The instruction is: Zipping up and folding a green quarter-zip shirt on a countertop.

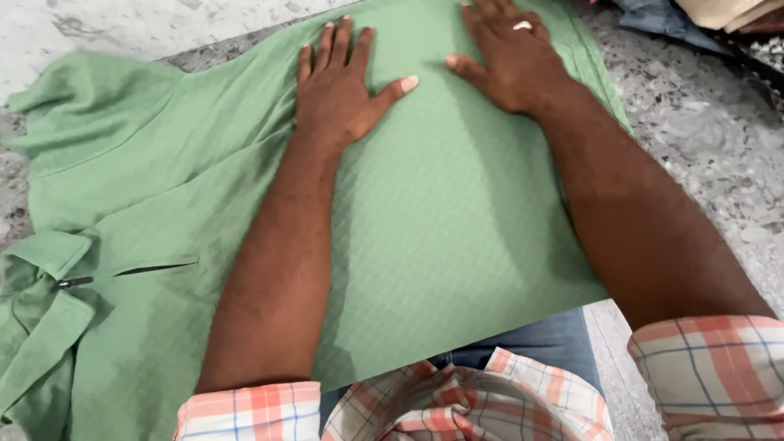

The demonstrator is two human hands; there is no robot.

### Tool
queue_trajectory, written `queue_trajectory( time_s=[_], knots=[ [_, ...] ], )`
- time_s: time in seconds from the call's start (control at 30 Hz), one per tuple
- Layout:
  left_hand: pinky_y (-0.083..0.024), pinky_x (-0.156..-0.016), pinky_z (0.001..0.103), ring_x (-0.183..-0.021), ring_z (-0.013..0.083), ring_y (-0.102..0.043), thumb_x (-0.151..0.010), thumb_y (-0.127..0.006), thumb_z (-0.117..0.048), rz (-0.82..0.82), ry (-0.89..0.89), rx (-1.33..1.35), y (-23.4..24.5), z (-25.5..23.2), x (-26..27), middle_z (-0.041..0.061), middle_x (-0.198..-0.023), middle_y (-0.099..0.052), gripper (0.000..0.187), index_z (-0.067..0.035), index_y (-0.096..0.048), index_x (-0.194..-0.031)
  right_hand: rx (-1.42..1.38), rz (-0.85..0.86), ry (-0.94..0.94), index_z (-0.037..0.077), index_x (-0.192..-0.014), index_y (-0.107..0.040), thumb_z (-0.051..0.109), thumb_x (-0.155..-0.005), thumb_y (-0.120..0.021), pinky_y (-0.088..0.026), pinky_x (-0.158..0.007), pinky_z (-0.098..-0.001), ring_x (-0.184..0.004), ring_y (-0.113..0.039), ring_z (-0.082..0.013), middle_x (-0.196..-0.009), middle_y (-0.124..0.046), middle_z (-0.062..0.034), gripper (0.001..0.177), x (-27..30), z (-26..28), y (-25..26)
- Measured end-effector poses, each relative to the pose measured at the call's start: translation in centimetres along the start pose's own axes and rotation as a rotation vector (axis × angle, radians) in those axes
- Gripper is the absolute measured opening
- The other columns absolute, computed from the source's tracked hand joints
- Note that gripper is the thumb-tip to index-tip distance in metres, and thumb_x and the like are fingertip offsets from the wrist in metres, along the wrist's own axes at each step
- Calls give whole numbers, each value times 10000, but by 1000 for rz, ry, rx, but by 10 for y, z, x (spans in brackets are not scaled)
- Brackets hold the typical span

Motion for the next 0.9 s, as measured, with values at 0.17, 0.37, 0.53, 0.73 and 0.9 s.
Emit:
queue_trajectory(
  time_s=[0.17, 0.37, 0.53, 0.73, 0.9],
  knots=[
    [-55, -1265, 519, -1578, 267, -120, -906, -440, -846, 17, 36, -3, 7, 0, 1, 96, -1704, -198, 1003, -150, -309, -1616, 2, -41, -91, 38, -1628, -278, 612, -1064, -422, -189, -1201, -618, -1573, -195, -350, -1715, -222, -168, 818, 5, -30, 14],
    [-87, -1289, 523, -1586, 318, -150, -994, -468, -774, -63, -34, -151, 12, -9, -6, 149, -1704, -237, 910, -107, -358, -1603, 107, -116, -62, 14, -1599, -332, 588, -1068, -484, -218, -1215, -622, -1551, -271, -389, -1677, -328, -210, 797, 3, -33, 12],
    [-123, -1336, 505, -1632, 288, -182, -1047, -467, -688, -60, -133, -98, 0, -21, -5, 105, -1733, -279, 807, -118, -387, -1612, 70, -76, 109, 14, -1592, -344, 550, -1046, -491, -233, -1222, -583, -1546, -287, -383, -1669, -345, -220, 778, 5, 24, 11],
    [-83, -1252, 512, -1566, 289, -135, -938, -473, -755, 12, -40, 9, 3, -16, -1, 95, -1694, -213, 898, -171, -320, -1603, 3, 39, 144, 154, -1623, -286, 641, -1018, -425, -167, -1235, -534, -1576, -175, -323, -1712, -210, -125, 789, 7, 53, 9],
    [-27, -1245, 581, -1577, 331, -78, -901, -438, -811, 64, 41, -54, 8, -17, 2, 74, -1714, -153, 935, -234, -292, -1622, 22, 66, 85, 203, -1638, -248, 704, -990, -376, -135, -1234, -539, -1572, -149, -306, -1717, -171, -96, 829, 8, 43, 5]
  ],
)
Point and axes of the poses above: each hand's wrist, its own x-axis away from the middle knuckle, its own y-axis out of the back of the hand, z = x × y, the point moved 9 cm from there along -x, towards the middle knuckle
